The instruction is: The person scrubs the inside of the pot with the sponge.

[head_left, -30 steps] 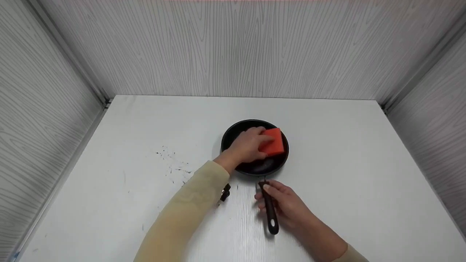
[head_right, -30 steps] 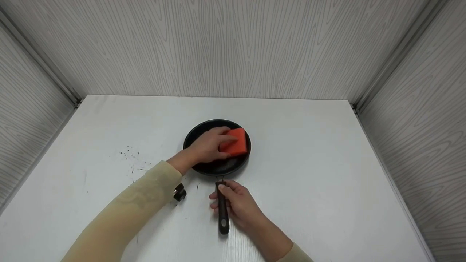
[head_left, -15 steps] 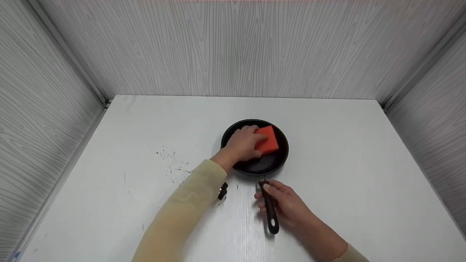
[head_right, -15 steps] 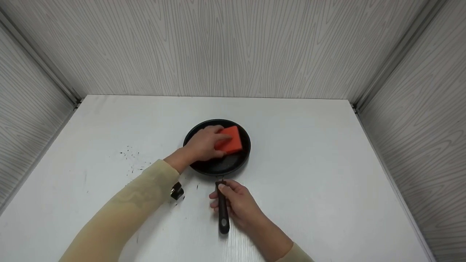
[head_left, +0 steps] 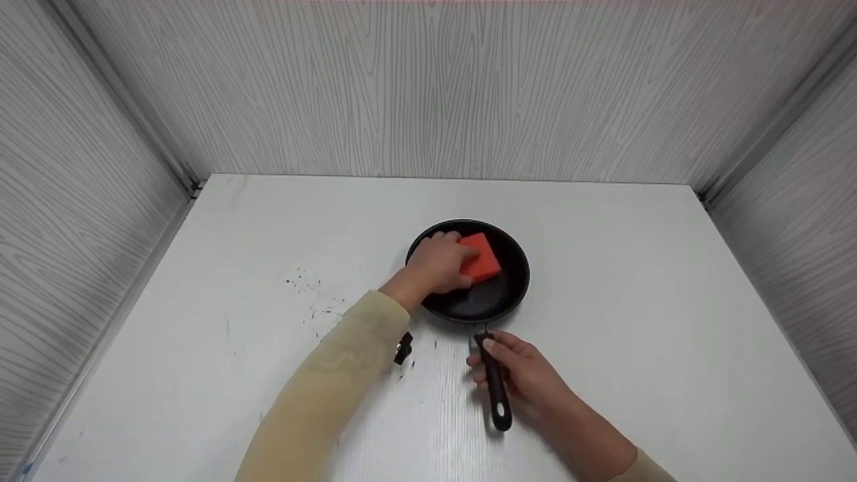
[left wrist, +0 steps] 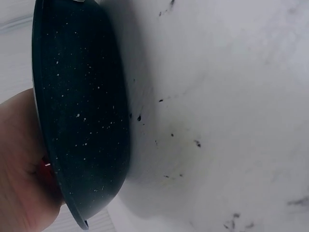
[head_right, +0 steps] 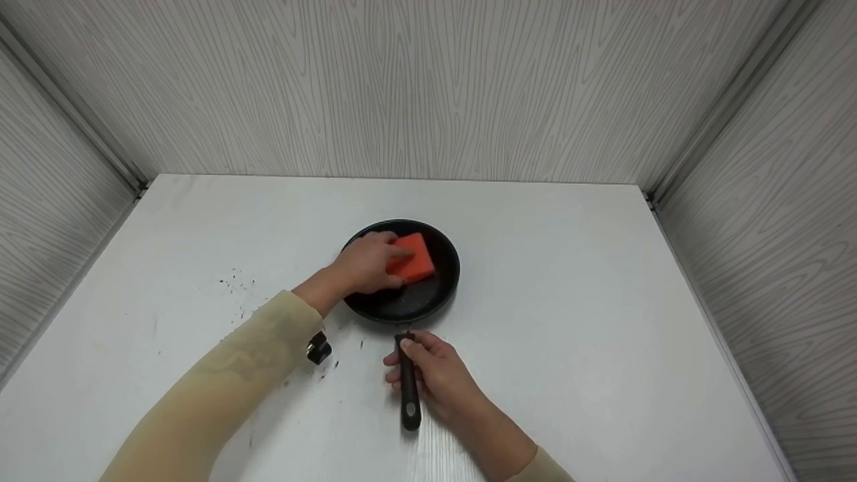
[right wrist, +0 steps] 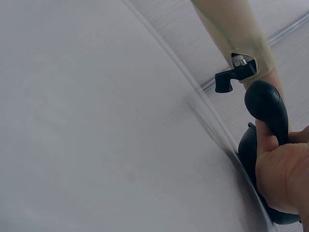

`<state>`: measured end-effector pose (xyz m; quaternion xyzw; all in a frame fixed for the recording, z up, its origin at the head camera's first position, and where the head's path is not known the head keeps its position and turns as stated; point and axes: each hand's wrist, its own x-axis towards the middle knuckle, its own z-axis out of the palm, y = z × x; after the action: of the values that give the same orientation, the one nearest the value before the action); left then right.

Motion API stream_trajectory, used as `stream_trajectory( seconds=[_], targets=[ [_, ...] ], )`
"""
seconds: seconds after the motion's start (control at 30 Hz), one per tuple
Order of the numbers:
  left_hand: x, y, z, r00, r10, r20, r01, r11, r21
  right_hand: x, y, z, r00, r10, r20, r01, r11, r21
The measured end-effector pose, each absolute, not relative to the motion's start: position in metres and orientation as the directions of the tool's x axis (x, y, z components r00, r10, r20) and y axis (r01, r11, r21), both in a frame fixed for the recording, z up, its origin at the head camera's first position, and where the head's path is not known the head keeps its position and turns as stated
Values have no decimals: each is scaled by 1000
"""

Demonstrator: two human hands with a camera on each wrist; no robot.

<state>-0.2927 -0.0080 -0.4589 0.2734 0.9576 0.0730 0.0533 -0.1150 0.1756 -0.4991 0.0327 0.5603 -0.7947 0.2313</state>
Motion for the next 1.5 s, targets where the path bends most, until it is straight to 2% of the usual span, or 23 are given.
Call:
stream_trajectory(
  seconds=[0.47,0.7,0.97,1.5],
  targets=[
    [-286,-13,-451,-862,498,-95,481,863,153,-114,175,-496,-891,-322,-319,403,-239,-884],
    [-287,-17,-453,-847,524,-90,511,849,135,-114,175,-496,-889,-327,-321,406,-236,-883],
    [-287,-23,-446,-830,536,-155,519,844,137,-115,174,-496,-888,-320,-330,413,-239,-879],
    [-288,-32,-431,-781,580,-232,582,810,67,-117,173,-496,-885,-331,-328,422,-267,-867]
  ],
)
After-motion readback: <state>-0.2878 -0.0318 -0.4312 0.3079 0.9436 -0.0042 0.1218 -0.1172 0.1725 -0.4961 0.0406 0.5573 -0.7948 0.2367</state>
